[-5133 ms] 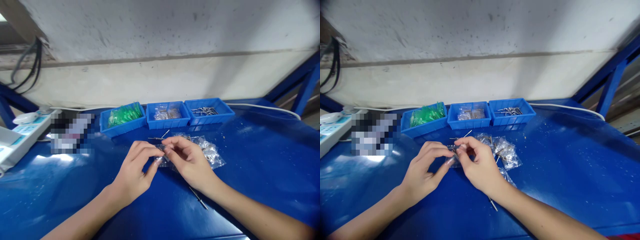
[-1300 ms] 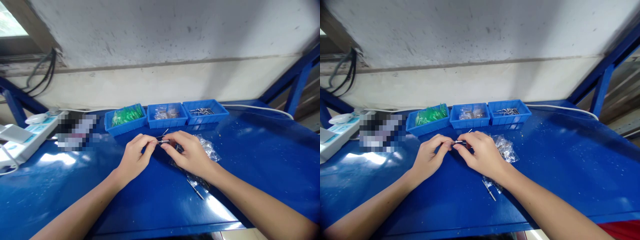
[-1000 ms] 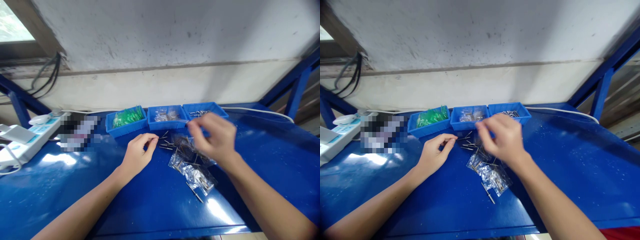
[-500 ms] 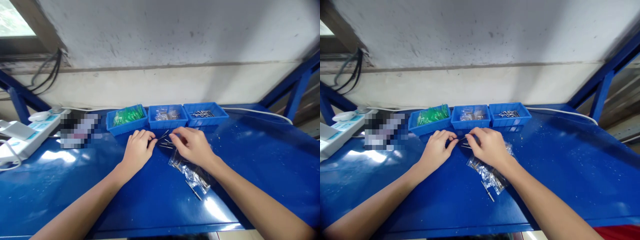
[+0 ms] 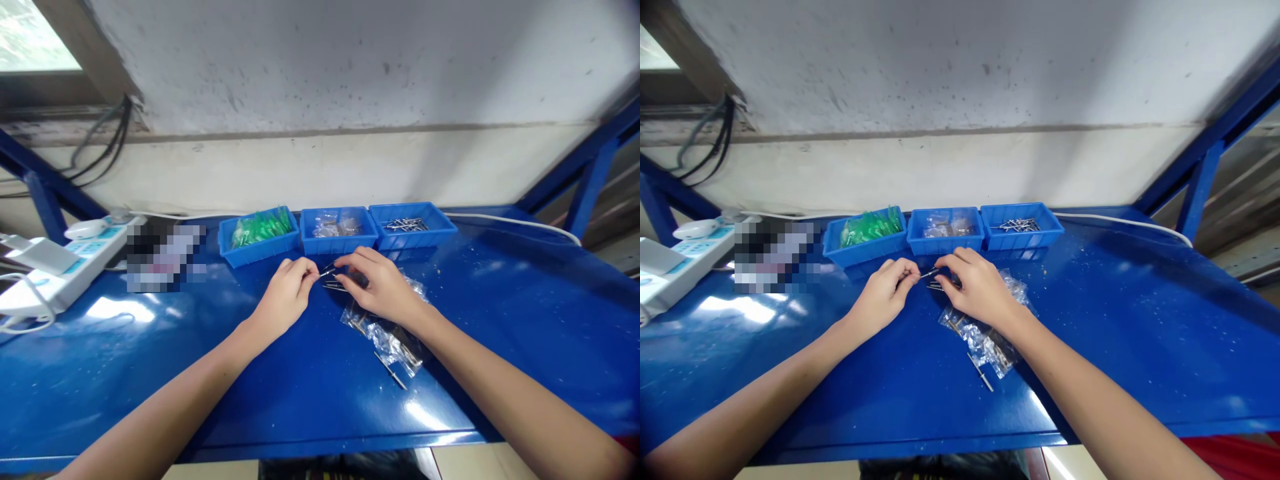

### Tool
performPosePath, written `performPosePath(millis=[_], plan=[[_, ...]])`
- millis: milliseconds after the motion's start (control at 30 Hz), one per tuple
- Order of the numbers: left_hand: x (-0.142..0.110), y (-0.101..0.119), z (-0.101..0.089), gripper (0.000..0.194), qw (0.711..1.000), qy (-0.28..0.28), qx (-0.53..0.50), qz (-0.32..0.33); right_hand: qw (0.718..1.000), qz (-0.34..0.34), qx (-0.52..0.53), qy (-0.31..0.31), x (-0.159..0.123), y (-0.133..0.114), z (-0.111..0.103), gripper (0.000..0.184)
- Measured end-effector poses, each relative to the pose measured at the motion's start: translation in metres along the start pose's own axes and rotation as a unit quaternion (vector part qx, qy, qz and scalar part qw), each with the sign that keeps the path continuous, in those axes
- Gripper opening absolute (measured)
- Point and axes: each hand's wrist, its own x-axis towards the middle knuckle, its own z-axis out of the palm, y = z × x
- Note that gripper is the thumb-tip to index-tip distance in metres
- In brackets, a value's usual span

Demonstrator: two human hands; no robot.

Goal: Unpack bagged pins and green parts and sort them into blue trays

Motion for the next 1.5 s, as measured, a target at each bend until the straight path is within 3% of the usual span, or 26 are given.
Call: performPosePath(millis=[267, 400, 900, 1500], plan=[[-0.007, 0.005, -0.004, 0.01, 0.993, 0.032, -0.111, 0.029, 0.997, -0.069, 0.001, -0.014, -0.002, 0.004, 0.0, 0.014], [-0.007, 0.006, -0.003, 0.008, 0.99, 0.055, -0.13, 0.03, 0.997, -0.07, -0.004, -0.014, -0.002, 0.002, -0.002, 0.018], [-0.008, 0.004, -0.001, 0.011, 0.99, 0.066, -0.065, 0.11, 0.999, -0.034, -0.013, -0.006, -0.003, -0.007, -0.003, 0.022], [-0.01, 0.01, -0.012, 0.022, 0.989, 0.047, -0.065, 0.124, 0.998, -0.062, 0.008, 0.004, -0.003, -0.008, -0.005, 0.018]])
